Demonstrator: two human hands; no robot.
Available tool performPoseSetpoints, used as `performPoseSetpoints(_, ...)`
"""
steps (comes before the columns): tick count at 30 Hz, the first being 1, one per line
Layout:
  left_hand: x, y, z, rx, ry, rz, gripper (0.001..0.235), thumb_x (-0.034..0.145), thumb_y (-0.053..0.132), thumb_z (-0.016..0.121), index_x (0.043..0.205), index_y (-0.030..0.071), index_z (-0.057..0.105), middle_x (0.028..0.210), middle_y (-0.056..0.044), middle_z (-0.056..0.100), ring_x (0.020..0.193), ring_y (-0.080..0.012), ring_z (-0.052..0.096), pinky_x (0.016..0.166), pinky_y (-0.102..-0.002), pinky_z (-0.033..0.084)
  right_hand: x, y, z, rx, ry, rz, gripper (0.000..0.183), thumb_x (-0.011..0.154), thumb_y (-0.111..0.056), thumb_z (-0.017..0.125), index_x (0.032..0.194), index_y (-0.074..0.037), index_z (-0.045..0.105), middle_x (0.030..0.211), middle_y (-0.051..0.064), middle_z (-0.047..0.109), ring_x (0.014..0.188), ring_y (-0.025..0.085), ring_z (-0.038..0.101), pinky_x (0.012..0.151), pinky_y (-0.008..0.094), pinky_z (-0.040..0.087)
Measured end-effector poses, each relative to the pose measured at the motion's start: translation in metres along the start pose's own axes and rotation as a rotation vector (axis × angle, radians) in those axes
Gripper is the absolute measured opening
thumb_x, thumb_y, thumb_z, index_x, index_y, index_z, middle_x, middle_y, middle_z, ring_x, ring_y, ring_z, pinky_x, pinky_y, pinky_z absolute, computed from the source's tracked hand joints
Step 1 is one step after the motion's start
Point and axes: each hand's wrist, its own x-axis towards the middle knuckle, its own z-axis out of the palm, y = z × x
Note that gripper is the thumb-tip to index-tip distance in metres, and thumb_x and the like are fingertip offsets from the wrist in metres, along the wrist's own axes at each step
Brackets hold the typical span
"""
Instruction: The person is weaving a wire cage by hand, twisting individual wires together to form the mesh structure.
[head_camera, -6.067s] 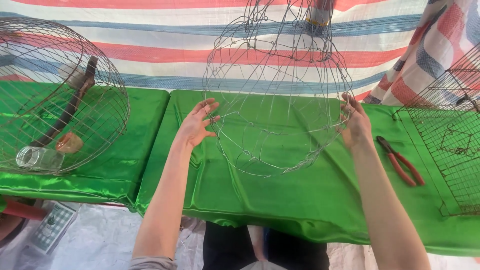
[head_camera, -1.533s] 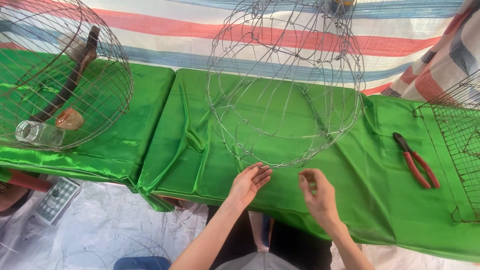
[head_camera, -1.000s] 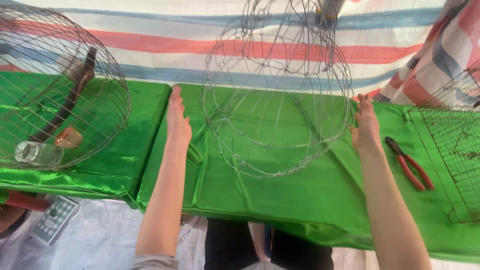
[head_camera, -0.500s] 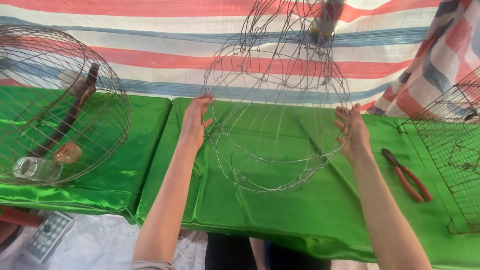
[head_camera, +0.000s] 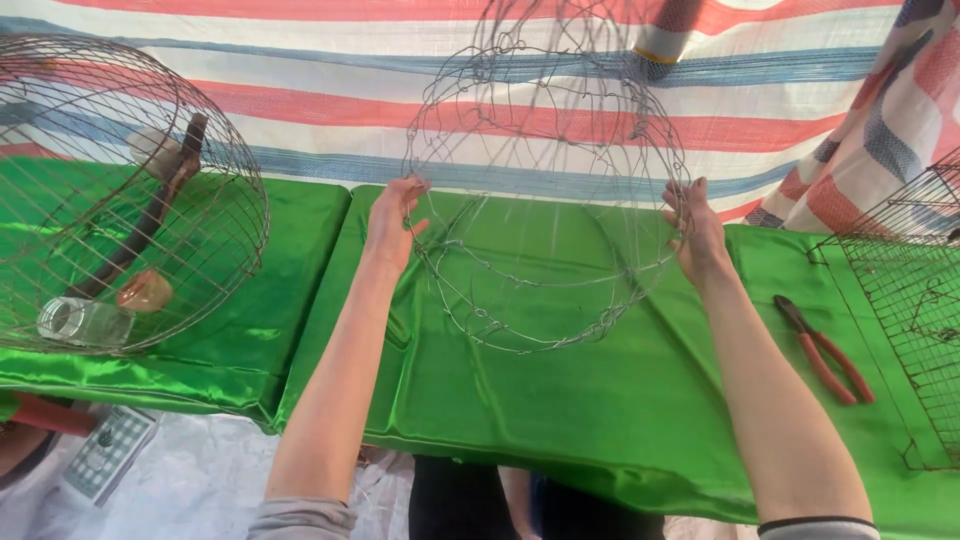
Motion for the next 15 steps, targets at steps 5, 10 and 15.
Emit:
performPoseSetpoints(5, -0.002, 0.004, 0.003, 0.071, -0.005, 0.005, 0.024, 0.093, 0.04, 0.065, 0.1, 0.017, 0.067, 0.115, -0.005, 0.07, 0.116, -0.0229, 0.054, 0.095, -0.045, 0.042, 0.014, 0.114, -0.041, 0.093, 0.537, -0.123, 0.031, 0.109, -0.035, 0.049, 0.13, -0.015, 0.06, 0.12, 0.007, 0.061, 0.108, 0.019, 0.059, 0.093, 0.047, 0.055)
performPoseSetpoints(10, -0.029, 0.001, -0.001, 0.186, 0.093, 0.096, 0.039, 0.099, 0.046, 0.064, 0.119, 0.013, 0.06, 0.128, -0.014, 0.062, 0.122, -0.0307, 0.053, 0.098, -0.053, 0.044, -0.084, 0.186, 0.001, 0.194, 0.383, 0.157, 0.03, 0.088, 0.005, 0.05, 0.113, -0.002, 0.065, 0.104, 0.019, 0.066, 0.096, 0.03, 0.069, 0.088, 0.05, 0.057)
performPoseSetpoints(15, -0.163, -0.008, 0.014, 0.479, 0.221, 0.532, 0.034, 0.109, 0.033, 0.052, 0.12, 0.002, 0.06, 0.115, -0.02, 0.064, 0.111, -0.0325, 0.063, 0.098, -0.05, 0.05, -0.139, 0.142, 0.048, 0.543, 0.121, 0.384, 0.039, 0.099, 0.01, 0.043, 0.138, 0.012, 0.046, 0.127, 0.037, 0.057, 0.119, 0.046, 0.062, 0.104, 0.062, 0.05)
